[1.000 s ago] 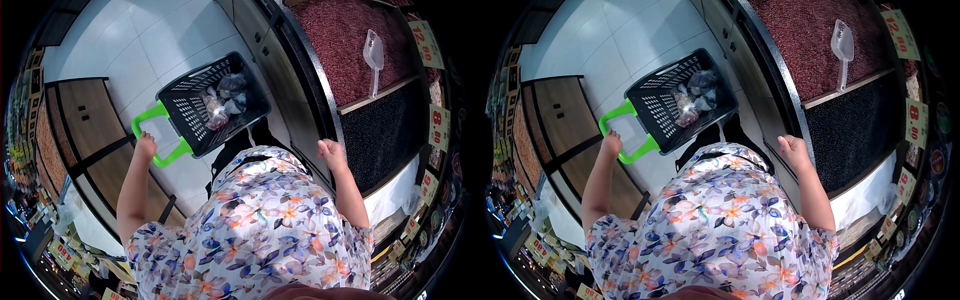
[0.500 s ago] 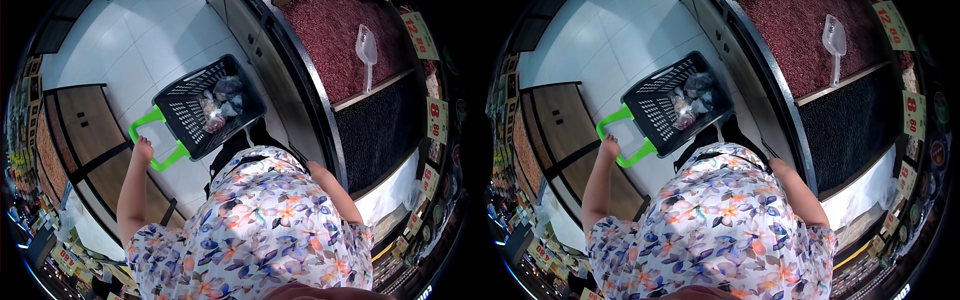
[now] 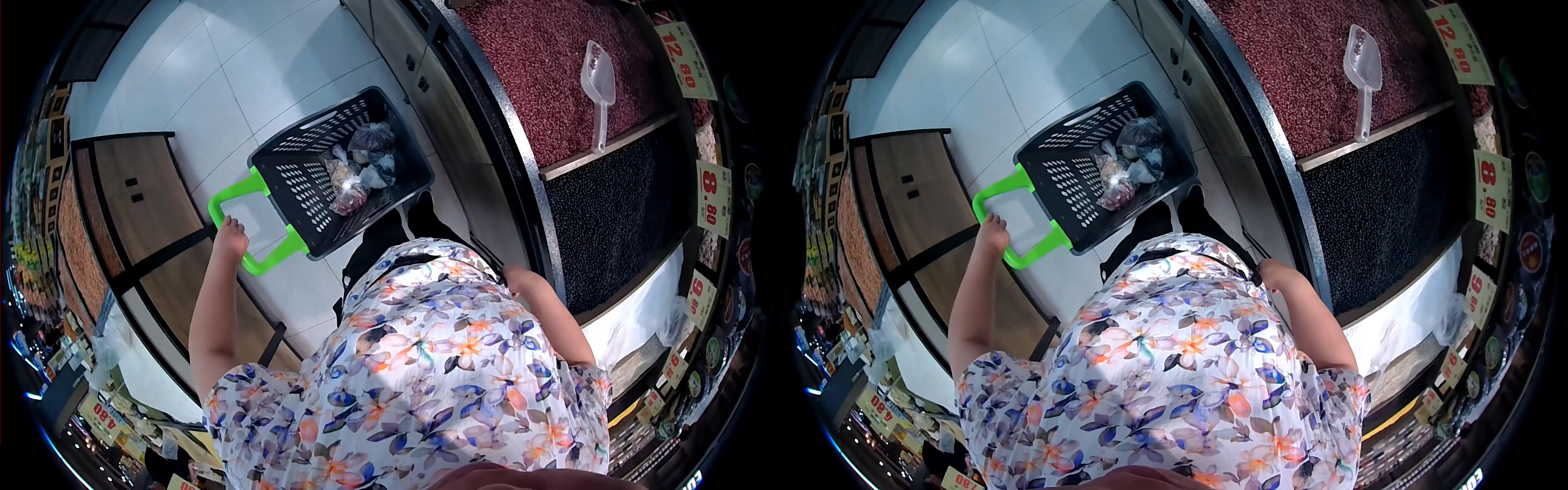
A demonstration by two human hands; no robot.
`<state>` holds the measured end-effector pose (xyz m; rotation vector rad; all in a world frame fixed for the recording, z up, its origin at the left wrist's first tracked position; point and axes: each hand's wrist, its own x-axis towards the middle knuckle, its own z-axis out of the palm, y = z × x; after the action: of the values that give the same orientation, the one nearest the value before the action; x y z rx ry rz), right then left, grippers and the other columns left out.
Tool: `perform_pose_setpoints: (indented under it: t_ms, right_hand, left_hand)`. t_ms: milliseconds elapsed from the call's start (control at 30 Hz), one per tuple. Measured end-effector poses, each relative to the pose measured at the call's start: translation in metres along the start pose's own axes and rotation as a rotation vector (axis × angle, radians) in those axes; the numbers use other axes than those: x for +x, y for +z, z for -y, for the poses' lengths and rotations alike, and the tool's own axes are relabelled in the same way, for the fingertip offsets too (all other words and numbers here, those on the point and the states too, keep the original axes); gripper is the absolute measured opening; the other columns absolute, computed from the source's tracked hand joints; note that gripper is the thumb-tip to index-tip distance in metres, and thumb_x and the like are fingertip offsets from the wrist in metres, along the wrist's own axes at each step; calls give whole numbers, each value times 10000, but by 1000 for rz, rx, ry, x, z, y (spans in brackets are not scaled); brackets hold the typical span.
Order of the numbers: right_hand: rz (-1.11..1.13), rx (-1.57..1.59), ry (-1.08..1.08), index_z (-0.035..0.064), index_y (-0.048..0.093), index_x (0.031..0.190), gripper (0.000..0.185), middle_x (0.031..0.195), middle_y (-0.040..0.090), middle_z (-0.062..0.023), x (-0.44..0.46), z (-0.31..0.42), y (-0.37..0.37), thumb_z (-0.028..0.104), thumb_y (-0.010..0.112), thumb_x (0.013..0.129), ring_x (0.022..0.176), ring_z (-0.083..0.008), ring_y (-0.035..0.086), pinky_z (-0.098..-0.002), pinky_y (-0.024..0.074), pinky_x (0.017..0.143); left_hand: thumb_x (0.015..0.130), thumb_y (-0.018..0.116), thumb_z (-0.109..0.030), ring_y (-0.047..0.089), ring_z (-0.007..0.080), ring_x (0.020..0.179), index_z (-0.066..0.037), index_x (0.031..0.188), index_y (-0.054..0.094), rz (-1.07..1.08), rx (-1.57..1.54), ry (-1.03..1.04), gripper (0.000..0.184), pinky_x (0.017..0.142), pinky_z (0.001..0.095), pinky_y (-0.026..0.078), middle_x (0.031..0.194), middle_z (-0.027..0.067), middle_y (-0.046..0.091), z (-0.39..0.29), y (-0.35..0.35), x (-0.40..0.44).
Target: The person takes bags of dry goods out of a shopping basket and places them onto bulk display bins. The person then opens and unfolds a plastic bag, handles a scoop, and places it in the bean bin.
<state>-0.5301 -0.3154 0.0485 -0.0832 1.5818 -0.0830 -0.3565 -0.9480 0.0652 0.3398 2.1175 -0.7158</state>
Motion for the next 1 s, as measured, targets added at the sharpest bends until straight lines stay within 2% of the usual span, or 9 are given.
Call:
perform_pose_setpoints:
  t_ms: [367,467,533,667,733,833,867,967,1000]
  right_hand:
    - [83,-187,30,-62,648,765,239,649,640,-149,-27,19,-15,123,499,787,572,-220,630,-345,494,503]
    - [-40,-306,-102,-29,655,768,216,682,647,-168,-17,6,-10,139,520,788,608,-263,643,-365,509,552]
    - [-418,-461,-273,15,652,803,179,710,643,-171,-29,14,-13,155,540,799,683,-312,638,-390,513,622]
    - [-700,-350,-351,48,630,824,123,736,632,-157,-56,44,-39,145,556,805,742,-334,618,-405,507,663]
    - [-981,-290,-629,42,609,830,76,778,628,-132,-62,52,-53,93,576,784,778,-308,615,-394,505,674]
    - [-1153,-321,-837,36,598,811,69,858,624,-109,-80,79,-76,53,600,744,820,-285,606,-376,503,689]
    - [-1116,-326,-835,36,606,836,116,936,613,-99,-80,85,-84,42,611,721,935,-283,585,-368,495,763]
    - [-1259,-503,-949,38,613,863,145,997,599,-108,-76,104,-107,44,609,718,1031,-305,553,-387,473,844]
    - [-1239,-538,-908,41,620,877,157,1049,588,-116,-73,109,-114,56,604,721,1114,-317,509,-412,429,926]
  left_hand:
    - [723,556,-163,539,228,976,-134,750,707,-129,-69,-7,156,1008,401,316,900,50,632,1,9,1]
    - [707,559,-158,545,235,969,-127,722,704,-162,-91,-18,149,1018,404,316,888,56,634,1,15,3]
    - [707,559,-158,544,238,973,-125,722,704,-183,-94,-21,149,1027,406,309,892,58,634,0,22,5]
    - [719,558,-154,538,239,990,-117,743,704,-184,-95,-23,152,1045,411,296,915,58,635,1,22,5]
    - [722,559,-152,536,237,995,-116,750,705,-157,-99,-23,153,1044,409,297,923,56,636,1,19,5]
    - [727,559,-150,534,234,1000,-116,759,707,-117,-99,-23,156,1044,406,297,932,52,636,1,10,2]
    - [729,558,-149,533,233,1002,-117,762,709,-107,-94,-25,157,1044,405,297,933,50,636,1,8,2]
    - [734,553,-146,532,236,1008,-120,772,712,-79,-103,-39,165,1044,406,296,937,51,635,0,9,5]
    - [734,553,-146,532,236,1008,-120,772,712,-77,-105,-42,165,1044,406,296,937,51,635,0,9,6]
